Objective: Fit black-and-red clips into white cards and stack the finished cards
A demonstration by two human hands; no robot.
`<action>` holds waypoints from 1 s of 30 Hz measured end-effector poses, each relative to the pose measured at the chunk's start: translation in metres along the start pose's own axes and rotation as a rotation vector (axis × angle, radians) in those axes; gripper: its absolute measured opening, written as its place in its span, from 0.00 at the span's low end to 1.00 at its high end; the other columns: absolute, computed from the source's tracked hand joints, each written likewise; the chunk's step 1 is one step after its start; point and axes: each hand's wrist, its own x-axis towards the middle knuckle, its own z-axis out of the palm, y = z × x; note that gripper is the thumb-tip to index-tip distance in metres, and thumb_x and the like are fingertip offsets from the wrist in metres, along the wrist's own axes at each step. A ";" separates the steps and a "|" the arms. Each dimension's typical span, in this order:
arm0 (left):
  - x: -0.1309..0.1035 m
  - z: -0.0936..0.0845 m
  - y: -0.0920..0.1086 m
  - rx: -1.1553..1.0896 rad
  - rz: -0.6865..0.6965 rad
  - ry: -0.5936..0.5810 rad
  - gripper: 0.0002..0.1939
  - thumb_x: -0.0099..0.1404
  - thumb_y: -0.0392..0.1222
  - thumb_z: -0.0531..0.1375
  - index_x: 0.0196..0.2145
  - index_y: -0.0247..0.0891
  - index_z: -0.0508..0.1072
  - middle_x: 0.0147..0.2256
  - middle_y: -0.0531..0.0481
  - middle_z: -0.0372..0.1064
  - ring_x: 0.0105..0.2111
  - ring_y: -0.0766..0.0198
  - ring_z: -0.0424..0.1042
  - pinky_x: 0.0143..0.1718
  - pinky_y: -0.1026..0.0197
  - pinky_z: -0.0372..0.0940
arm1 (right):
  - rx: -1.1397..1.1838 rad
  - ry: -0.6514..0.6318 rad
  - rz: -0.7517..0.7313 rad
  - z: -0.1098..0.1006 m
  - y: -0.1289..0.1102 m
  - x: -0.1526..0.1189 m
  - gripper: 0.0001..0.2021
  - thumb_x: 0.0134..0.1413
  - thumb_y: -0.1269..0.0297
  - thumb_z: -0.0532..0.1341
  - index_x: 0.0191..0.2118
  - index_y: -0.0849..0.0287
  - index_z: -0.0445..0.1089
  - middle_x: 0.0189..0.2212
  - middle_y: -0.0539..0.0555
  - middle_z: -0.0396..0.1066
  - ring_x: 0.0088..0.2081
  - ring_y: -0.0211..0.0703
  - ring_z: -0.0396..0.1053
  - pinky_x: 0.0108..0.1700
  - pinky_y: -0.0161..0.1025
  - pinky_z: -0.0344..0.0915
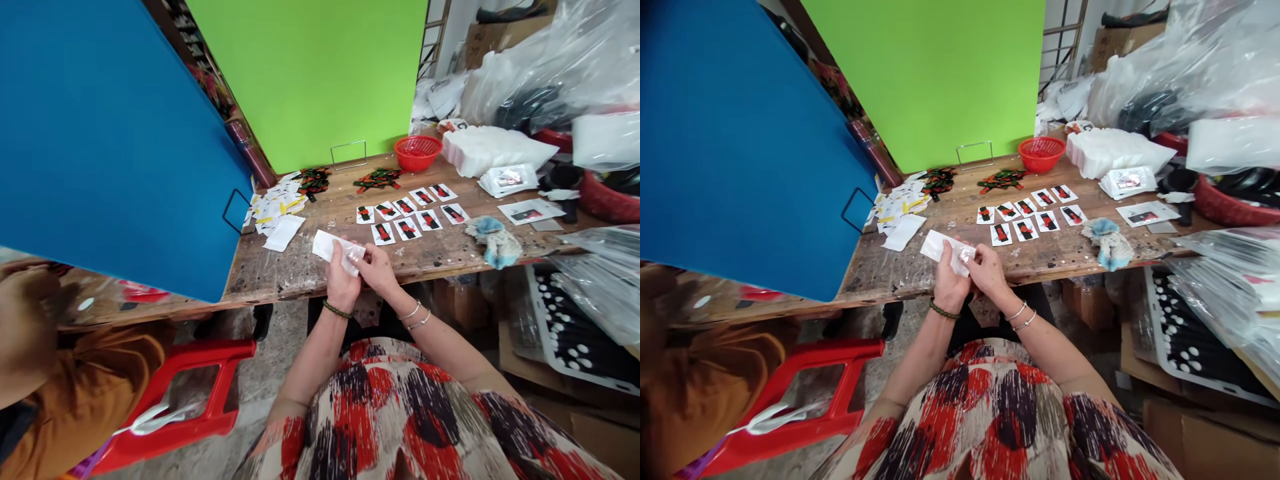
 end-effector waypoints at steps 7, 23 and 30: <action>0.012 0.005 0.011 0.016 -0.078 0.034 0.08 0.68 0.29 0.54 0.34 0.34 0.72 0.32 0.50 0.75 0.33 0.67 0.76 0.46 0.60 0.70 | -0.279 -0.233 -0.065 -0.050 -0.006 0.030 0.09 0.47 0.58 0.65 0.28 0.58 0.69 0.25 0.48 0.70 0.27 0.37 0.62 0.32 0.36 0.60; 0.020 0.016 0.013 0.060 -0.237 -0.112 0.14 0.73 0.47 0.52 0.40 0.36 0.72 0.28 0.51 0.73 0.27 0.67 0.73 0.30 0.66 0.67 | -0.586 -0.158 -0.674 -0.054 -0.033 0.036 0.12 0.52 0.69 0.63 0.44 0.55 0.72 0.45 0.57 0.65 0.49 0.50 0.62 0.52 0.49 0.63; 0.000 0.011 0.009 -0.045 -0.359 -0.095 0.10 0.72 0.36 0.52 0.37 0.32 0.73 0.31 0.50 0.74 0.29 0.69 0.74 0.34 0.67 0.68 | -0.690 -0.019 -0.652 -0.039 -0.020 0.025 0.04 0.53 0.70 0.62 0.34 0.56 0.73 0.45 0.57 0.66 0.49 0.52 0.61 0.53 0.50 0.60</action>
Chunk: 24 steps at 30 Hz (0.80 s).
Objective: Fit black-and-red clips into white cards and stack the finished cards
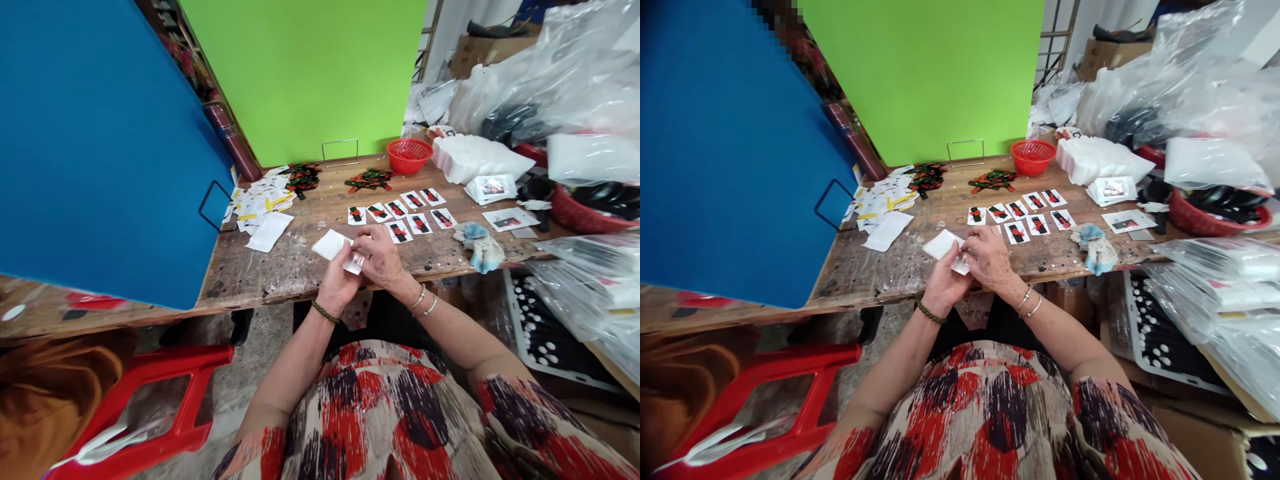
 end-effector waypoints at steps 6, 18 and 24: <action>0.005 -0.002 -0.001 0.003 -0.004 0.066 0.12 0.73 0.35 0.51 0.33 0.33 0.71 0.27 0.51 0.72 0.25 0.69 0.73 0.30 0.68 0.68 | -0.039 0.014 0.009 0.004 -0.008 -0.018 0.06 0.51 0.74 0.61 0.35 0.57 0.72 0.51 0.59 0.64 0.54 0.54 0.59 0.58 0.53 0.55; 0.035 0.012 -0.007 0.231 0.013 0.028 0.09 0.69 0.43 0.58 0.33 0.34 0.69 0.28 0.49 0.72 0.19 0.69 0.69 0.27 0.62 0.67 | -0.302 -0.342 0.251 -0.031 0.112 0.058 0.10 0.49 0.69 0.64 0.39 0.60 0.77 0.42 0.60 0.66 0.49 0.55 0.61 0.55 0.53 0.57; 0.052 0.014 -0.011 0.259 -0.029 0.060 0.09 0.68 0.43 0.60 0.37 0.34 0.70 0.26 0.50 0.71 0.20 0.67 0.70 0.30 0.60 0.70 | -0.407 -0.470 0.384 -0.014 0.113 0.071 0.10 0.47 0.64 0.67 0.38 0.58 0.77 0.41 0.59 0.64 0.48 0.55 0.61 0.50 0.49 0.60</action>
